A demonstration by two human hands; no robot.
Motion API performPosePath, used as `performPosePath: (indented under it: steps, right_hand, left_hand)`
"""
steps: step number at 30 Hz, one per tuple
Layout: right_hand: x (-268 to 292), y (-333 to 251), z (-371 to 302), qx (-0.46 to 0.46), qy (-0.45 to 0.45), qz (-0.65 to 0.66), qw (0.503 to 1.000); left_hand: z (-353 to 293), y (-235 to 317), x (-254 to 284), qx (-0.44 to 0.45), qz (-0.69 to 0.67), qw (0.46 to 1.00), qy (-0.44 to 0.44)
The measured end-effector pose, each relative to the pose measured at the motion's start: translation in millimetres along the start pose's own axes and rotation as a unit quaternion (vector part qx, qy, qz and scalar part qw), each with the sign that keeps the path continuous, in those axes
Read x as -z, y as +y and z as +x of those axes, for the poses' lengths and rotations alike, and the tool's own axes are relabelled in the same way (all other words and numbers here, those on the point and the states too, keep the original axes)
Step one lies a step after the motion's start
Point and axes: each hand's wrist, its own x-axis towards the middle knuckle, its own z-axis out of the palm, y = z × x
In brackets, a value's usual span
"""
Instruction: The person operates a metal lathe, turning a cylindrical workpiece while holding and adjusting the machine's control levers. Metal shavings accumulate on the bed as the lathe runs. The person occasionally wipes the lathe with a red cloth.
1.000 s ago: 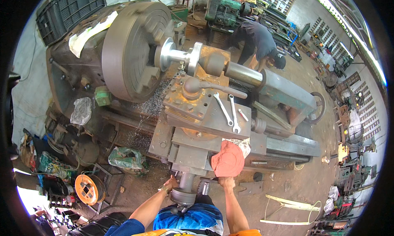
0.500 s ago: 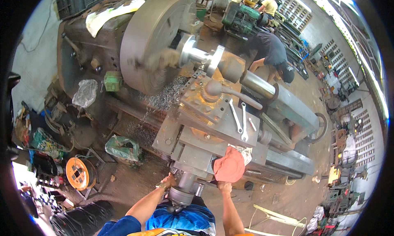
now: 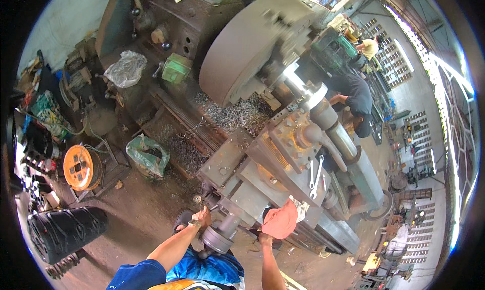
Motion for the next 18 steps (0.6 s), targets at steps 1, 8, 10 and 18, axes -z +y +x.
performPosePath:
  steps: [1, 8, 10, 18]
  right_hand:
    - [0.1, 1.3, -1.4, 0.033, 0.011, -0.032, 0.999]
    - [2.2, 14.1, -9.9, -0.001, -0.043, 0.093, 0.995]
    - [4.2, 14.8, -12.9, 0.051, -0.052, -0.026, 0.997]
    - [26.3, -1.7, -30.6, -0.089, -0.074, 0.303, 0.946]
  left_hand:
    - [0.4, 0.1, -5.9, -0.004, 0.001, 1.000, 0.016]
    - [-15.0, 15.1, 17.8, -0.014, 0.066, 0.989, 0.135]
    - [-18.4, 19.1, 23.5, -0.016, 0.046, 0.983, 0.174]
    - [-17.9, 21.6, 13.4, 0.004, 0.065, 0.977, 0.203]
